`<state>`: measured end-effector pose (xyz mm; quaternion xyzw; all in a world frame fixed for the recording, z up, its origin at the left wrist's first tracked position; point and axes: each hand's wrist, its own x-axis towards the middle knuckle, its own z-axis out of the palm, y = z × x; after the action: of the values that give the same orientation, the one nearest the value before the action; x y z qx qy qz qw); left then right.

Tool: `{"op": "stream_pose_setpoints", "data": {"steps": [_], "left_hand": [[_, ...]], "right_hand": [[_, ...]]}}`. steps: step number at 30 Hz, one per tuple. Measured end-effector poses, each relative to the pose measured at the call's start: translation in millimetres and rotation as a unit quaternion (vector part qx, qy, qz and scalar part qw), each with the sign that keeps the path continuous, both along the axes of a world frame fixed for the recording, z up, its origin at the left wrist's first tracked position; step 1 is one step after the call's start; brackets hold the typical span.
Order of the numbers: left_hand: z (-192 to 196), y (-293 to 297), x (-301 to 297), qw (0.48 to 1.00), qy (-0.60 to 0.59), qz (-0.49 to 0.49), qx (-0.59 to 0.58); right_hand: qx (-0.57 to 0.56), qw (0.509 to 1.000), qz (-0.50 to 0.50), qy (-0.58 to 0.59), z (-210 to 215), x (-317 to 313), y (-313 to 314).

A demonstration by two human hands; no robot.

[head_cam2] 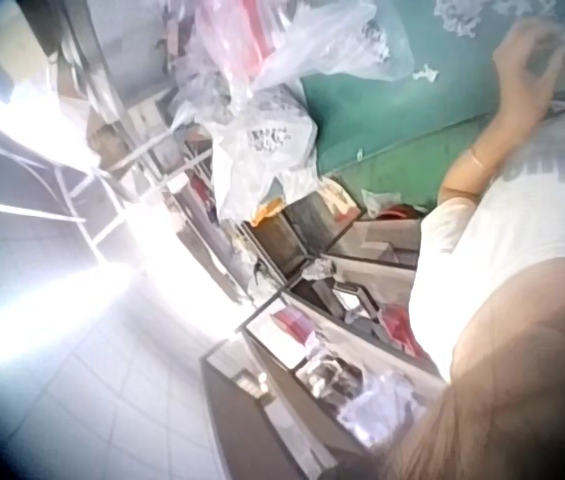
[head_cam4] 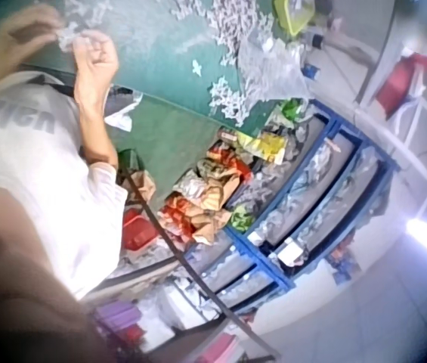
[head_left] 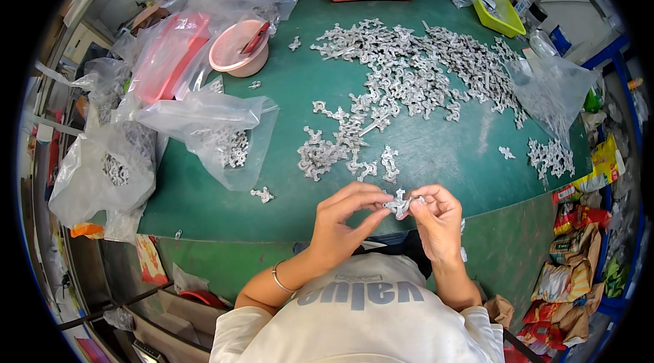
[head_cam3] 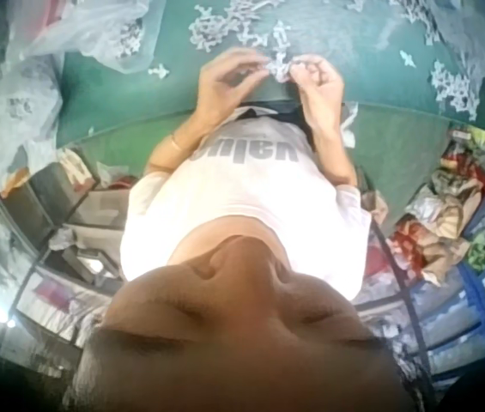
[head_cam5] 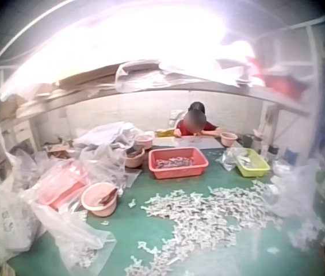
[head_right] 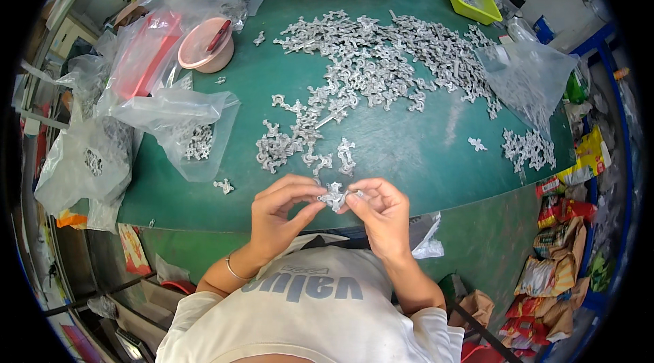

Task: The person picks up individual metallic decorative pieces from a pile on a green workbench, handles them one at a time, and places them into a small plastic bag.

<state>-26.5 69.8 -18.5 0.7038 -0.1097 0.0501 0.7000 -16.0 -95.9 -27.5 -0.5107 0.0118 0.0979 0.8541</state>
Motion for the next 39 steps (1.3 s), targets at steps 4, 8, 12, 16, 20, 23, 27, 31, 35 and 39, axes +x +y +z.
{"op": "stream_pose_setpoints", "data": {"steps": [4, 8, 12, 16, 20, 23, 27, 31, 35, 39], "left_hand": [[5, 1, 1, 0.998, 0.031, -0.011, -0.056], [9, 2, 0, 0.978, 0.119, -0.042, -0.165], [10, 3, 3, 0.952, 0.220, -0.058, -0.204], [10, 3, 2, 0.936, 0.248, -0.069, -0.239], [10, 3, 2, 0.931, 0.253, -0.078, -0.250], [12, 3, 3, 0.928, 0.262, -0.080, -0.251], [8, 3, 4, 0.919, 0.259, -0.091, -0.284], [9, 3, 4, 0.917, 0.258, -0.096, -0.288], [10, 3, 5, 0.915, 0.265, -0.101, -0.287], [11, 2, 5, 0.909, 0.267, -0.106, -0.300]], "right_hand": [[-0.074, 0.997, 0.000, -0.029, 16, -4, -3], [-0.088, 0.995, 0.014, -0.053, 18, -6, -8], [-0.092, 0.993, 0.027, -0.064, 17, -9, -8], [-0.070, 0.995, 0.033, -0.056, 20, -10, -8], [-0.075, 0.994, 0.039, -0.066, 23, -11, -8], [-0.077, 0.993, 0.038, -0.075, 24, -12, -9], [-0.076, 0.993, 0.041, -0.084, 25, -13, -10], [-0.076, 0.993, 0.045, -0.084, 27, -13, -10], [-0.084, 0.991, 0.038, -0.092, 27, -14, -10], [-0.100, 0.989, 0.031, -0.104, 29, -15, -9]]}}
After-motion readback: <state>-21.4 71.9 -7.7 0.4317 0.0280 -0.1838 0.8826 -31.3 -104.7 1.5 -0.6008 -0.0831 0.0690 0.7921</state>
